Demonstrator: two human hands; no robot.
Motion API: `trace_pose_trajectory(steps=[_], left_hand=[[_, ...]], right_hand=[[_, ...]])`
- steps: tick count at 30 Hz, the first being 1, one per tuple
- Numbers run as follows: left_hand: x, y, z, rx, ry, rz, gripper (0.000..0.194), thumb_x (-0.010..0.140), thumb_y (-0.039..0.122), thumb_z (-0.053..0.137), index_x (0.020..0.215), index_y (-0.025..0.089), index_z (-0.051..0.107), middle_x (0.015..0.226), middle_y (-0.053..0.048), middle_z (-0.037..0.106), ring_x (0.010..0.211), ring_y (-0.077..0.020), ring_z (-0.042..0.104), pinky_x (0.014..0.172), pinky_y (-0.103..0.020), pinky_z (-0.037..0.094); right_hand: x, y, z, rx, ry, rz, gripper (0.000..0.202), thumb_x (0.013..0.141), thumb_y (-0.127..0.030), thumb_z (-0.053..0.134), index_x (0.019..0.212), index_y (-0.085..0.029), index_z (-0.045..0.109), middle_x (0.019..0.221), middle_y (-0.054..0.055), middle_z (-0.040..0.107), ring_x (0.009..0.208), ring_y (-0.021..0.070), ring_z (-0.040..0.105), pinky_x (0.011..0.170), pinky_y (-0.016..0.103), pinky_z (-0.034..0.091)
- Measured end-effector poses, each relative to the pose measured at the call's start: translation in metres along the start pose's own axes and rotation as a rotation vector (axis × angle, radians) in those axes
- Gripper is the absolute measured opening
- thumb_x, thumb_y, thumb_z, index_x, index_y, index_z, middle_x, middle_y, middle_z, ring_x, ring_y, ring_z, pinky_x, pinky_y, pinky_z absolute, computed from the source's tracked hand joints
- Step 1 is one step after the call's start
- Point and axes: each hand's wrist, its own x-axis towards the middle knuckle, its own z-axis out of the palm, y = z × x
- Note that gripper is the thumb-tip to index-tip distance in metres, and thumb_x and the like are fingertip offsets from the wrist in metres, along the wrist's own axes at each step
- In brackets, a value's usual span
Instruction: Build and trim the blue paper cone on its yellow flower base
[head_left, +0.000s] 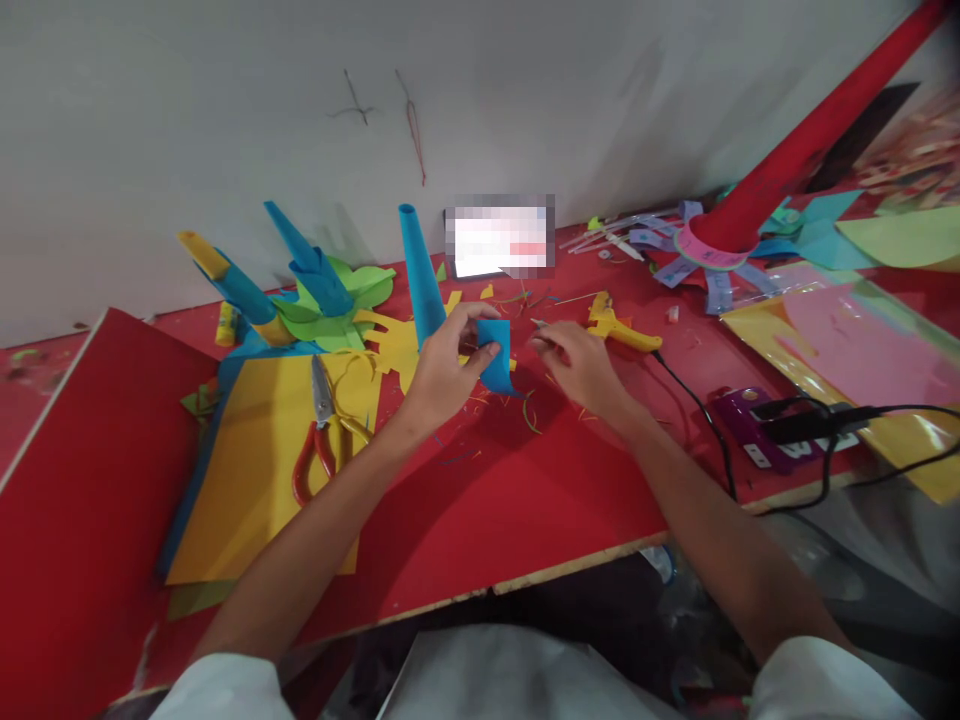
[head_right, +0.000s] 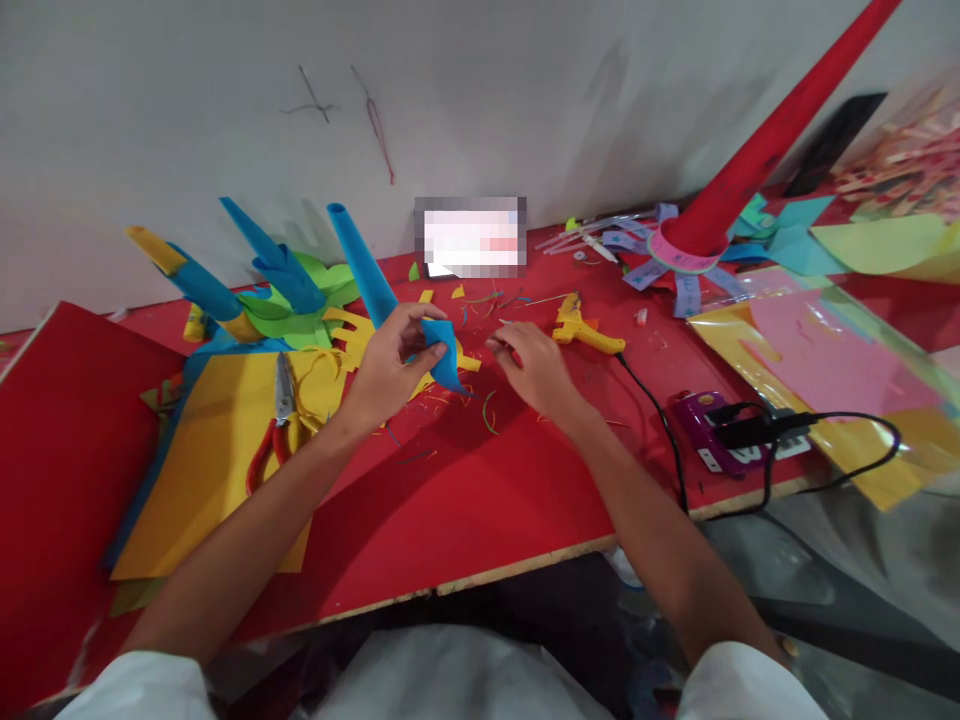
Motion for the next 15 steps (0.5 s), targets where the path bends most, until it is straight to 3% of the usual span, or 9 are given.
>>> trace_pose_trajectory(steps=[4,6,8,11,15], left_hand=[[-0.007,0.004,0.005,0.085,0.004,0.021,0.026,0.092,0.015,0.065,0.116,0.022,0.06,0.103,-0.003,0.07,0.09,-0.0164,0.067,0.083,-0.031,0.056],[-0.014,0.006,0.006,0.166,-0.007,0.044,0.024,0.093,0.016,0.064,0.115,0.022,0.061,0.104,-0.003,0.072,0.089,-0.0158,0.068,0.083,-0.03,0.056],[-0.024,0.008,0.0,0.263,-0.01,0.048,0.018,0.098,0.023,0.06,0.117,0.023,0.061,0.107,-0.003,0.074,0.092,-0.0171,0.07,0.084,-0.03,0.056],[-0.049,0.012,-0.027,0.604,0.018,-0.077,0.022,0.106,0.029,0.047,0.123,0.023,0.059,0.114,-0.008,0.075,0.103,-0.0243,0.072,0.086,-0.036,0.055],[-0.095,0.009,-0.083,1.247,-0.04,-0.423,0.025,0.107,0.037,0.041,0.11,0.02,0.059,0.116,-0.016,0.071,0.104,-0.0356,0.071,0.075,-0.04,0.053]], right_hand=[[-0.009,-0.032,0.015,0.399,-0.189,0.004,0.054,0.103,-0.068,0.039,0.096,-0.023,0.069,0.094,0.008,0.073,0.088,0.025,0.065,0.085,0.038,0.05],[-0.014,-0.043,0.024,0.4,-0.234,0.048,0.048,0.096,-0.068,0.054,0.088,-0.022,0.067,0.082,0.003,0.069,0.077,0.0203,0.06,0.074,0.032,0.047],[-0.018,-0.049,0.033,0.423,-0.256,0.063,0.046,0.095,-0.063,0.057,0.079,-0.02,0.063,0.073,0.001,0.062,0.07,0.0164,0.054,0.067,0.029,0.043],[-0.019,-0.049,0.041,0.455,-0.249,0.104,0.044,0.094,-0.057,0.058,0.071,-0.02,0.055,0.068,0.0,0.055,0.066,0.0141,0.05,0.062,0.027,0.039],[-0.018,-0.048,0.041,0.49,-0.211,0.152,0.043,0.093,-0.056,0.06,0.07,-0.02,0.052,0.067,-0.001,0.054,0.065,0.0137,0.05,0.061,0.027,0.037]])
